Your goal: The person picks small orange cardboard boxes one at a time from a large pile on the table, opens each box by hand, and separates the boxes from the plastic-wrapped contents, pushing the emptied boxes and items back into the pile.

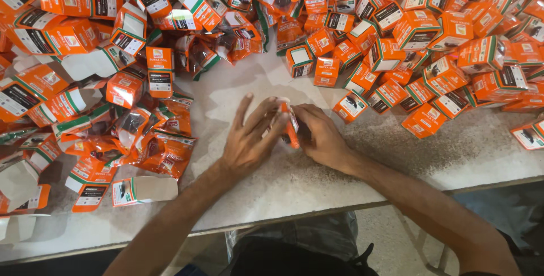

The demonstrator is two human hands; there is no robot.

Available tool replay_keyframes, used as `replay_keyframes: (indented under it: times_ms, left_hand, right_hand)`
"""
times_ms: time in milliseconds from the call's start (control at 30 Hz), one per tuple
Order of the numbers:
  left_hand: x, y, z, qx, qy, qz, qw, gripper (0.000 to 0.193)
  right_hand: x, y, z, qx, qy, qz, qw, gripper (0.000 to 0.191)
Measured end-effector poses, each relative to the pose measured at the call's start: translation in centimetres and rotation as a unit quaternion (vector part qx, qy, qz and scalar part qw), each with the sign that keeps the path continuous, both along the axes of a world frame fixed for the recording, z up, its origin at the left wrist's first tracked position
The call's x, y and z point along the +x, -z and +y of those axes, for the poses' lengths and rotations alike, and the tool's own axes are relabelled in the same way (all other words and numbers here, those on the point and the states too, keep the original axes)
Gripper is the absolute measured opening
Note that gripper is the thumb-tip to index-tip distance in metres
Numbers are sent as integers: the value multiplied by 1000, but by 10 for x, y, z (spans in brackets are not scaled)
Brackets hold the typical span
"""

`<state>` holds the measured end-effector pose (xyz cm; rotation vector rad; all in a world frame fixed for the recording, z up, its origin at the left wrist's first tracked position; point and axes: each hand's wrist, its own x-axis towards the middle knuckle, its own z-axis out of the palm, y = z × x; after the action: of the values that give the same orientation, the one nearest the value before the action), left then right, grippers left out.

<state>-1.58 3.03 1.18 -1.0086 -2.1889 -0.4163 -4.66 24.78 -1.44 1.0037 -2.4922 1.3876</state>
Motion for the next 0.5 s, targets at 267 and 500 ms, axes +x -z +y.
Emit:
replay_keyframes:
  times_ms: [267, 500]
  left_hand:
    - [4, 8, 32, 146, -163, -161, 962, 23]
    - [-15, 13, 25, 392, -127, -493, 766, 37]
  right_hand:
    - [3, -6, -2, -1, -15, 50, 999, 62]
    - [8, -4, -1, 1, -8, 22, 1000, 65]
